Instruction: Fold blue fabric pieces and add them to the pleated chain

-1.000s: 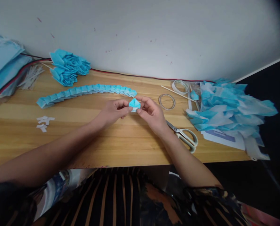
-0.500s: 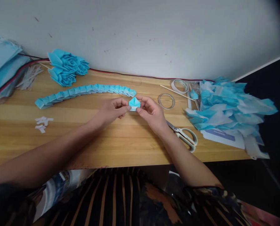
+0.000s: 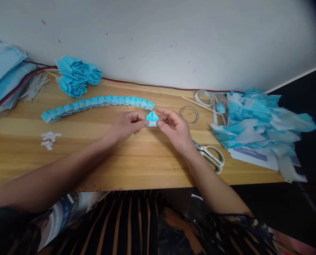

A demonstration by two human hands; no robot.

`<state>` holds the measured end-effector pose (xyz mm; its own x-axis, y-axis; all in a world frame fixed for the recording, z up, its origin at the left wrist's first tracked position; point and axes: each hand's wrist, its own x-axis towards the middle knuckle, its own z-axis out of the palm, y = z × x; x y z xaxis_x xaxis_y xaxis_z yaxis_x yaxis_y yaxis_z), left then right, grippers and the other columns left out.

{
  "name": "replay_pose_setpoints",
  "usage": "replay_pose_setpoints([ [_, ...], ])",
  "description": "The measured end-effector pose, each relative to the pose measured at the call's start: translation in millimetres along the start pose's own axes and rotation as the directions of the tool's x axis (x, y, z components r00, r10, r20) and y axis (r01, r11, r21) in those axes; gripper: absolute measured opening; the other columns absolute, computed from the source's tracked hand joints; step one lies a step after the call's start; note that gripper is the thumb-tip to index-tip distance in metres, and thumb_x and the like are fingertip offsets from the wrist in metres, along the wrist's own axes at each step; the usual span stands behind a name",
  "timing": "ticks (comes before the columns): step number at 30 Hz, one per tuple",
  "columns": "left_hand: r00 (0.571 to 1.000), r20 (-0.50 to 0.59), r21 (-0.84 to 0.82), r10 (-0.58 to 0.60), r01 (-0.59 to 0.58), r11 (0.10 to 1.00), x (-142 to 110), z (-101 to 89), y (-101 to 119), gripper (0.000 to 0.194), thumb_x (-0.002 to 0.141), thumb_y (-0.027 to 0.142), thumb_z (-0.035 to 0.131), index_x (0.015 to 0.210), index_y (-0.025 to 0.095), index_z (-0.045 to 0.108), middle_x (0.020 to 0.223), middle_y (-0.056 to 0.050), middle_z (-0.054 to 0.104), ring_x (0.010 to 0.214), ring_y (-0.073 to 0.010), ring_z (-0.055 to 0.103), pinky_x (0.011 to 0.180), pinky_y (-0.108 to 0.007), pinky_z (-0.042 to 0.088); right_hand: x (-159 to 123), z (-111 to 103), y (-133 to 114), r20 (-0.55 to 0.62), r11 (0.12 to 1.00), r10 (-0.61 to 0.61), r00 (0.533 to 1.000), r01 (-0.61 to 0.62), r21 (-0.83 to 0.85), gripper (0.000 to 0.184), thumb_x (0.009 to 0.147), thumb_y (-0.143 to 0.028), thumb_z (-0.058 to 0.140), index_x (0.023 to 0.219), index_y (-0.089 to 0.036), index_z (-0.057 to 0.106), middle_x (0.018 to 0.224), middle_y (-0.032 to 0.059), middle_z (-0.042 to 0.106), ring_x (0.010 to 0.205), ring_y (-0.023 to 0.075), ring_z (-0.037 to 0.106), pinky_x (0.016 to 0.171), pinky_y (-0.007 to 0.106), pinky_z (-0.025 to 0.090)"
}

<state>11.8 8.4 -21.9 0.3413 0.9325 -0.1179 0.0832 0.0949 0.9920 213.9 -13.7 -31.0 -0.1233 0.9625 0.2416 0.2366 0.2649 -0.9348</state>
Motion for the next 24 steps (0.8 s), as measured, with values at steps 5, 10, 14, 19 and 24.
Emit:
replay_pose_setpoints([
  [5, 1.000, -0.001, 0.017, -0.007, 0.007, 1.000, -0.1, -0.2, 0.0, 0.024, 0.078, 0.039, 0.071, 0.072, 0.017, 0.064, 0.058, 0.004, 0.054, 0.055, -0.0088, 0.046, 0.055, -0.022, 0.036, 0.1, 0.1, 1.0, -0.006, 1.000, 0.016, 1.000, -0.017, -0.025, 0.038, 0.089, -0.028, 0.065, 0.127, -0.023, 0.067, 0.087, -0.0008, 0.067, 0.079, 0.0144, 0.062, 0.076, 0.032, 0.054],
  [10, 0.999, -0.050, -0.070, -0.005, 0.001, 0.998, 3.3, 0.1, -3.5, 0.024, 0.083, 0.040, 0.070, 0.089, 0.017, 0.069, 0.059, 0.005, 0.055, 0.054, -0.0092, 0.047, 0.053, -0.022, 0.038, 0.1, 0.2, -2.0, -0.007, 0.999, 0.043, 0.999, -0.043, -0.003, 0.038, 0.089, -0.028, 0.065, 0.127, -0.025, 0.066, 0.086, -0.0010, 0.065, 0.079, 0.0150, 0.060, 0.077, 0.032, 0.053],
  [14, 0.998, -0.069, -0.087, -0.003, -0.003, 0.996, 4.2, -0.2, -4.1, 0.020, 0.084, 0.037, 0.071, 0.082, 0.018, 0.065, 0.057, 0.004, 0.055, 0.052, -0.0084, 0.046, 0.052, -0.021, 0.039, 0.3, -0.1, -4.0, -0.005, 0.998, 0.060, 0.998, -0.060, 0.010, 0.039, 0.088, -0.025, 0.065, 0.127, -0.025, 0.066, 0.084, -0.0012, 0.064, 0.079, 0.0156, 0.060, 0.077, 0.034, 0.053],
  [19, 0.998, -0.055, -0.045, 0.014, -0.016, 0.999, 2.0, -1.1, -3.2, 0.029, 0.085, 0.037, 0.071, 0.068, 0.018, 0.058, 0.056, 0.003, 0.055, 0.051, -0.0077, 0.046, 0.052, -0.020, 0.039, 0.1, -0.7, -3.6, -0.003, 0.998, 0.061, 0.998, -0.061, 0.008, 0.039, 0.089, -0.024, 0.066, 0.128, -0.026, 0.067, 0.085, -0.0012, 0.065, 0.078, 0.0153, 0.060, 0.075, 0.032, 0.053],
  [24, 0.999, -0.028, -0.009, 0.034, -0.035, 0.999, 3.3, -0.4, -5.5, 0.033, 0.094, 0.040, 0.060, 0.069, 0.018, 0.059, 0.054, 0.003, 0.054, 0.051, -0.0080, 0.047, 0.051, -0.020, 0.039, -0.7, 0.4, -3.3, -0.022, 0.997, 0.069, 0.997, -0.068, 0.037, 0.037, 0.087, -0.023, 0.067, 0.124, -0.025, 0.068, 0.084, -0.0013, 0.065, 0.078, 0.0153, 0.061, 0.075, 0.032, 0.053],
])
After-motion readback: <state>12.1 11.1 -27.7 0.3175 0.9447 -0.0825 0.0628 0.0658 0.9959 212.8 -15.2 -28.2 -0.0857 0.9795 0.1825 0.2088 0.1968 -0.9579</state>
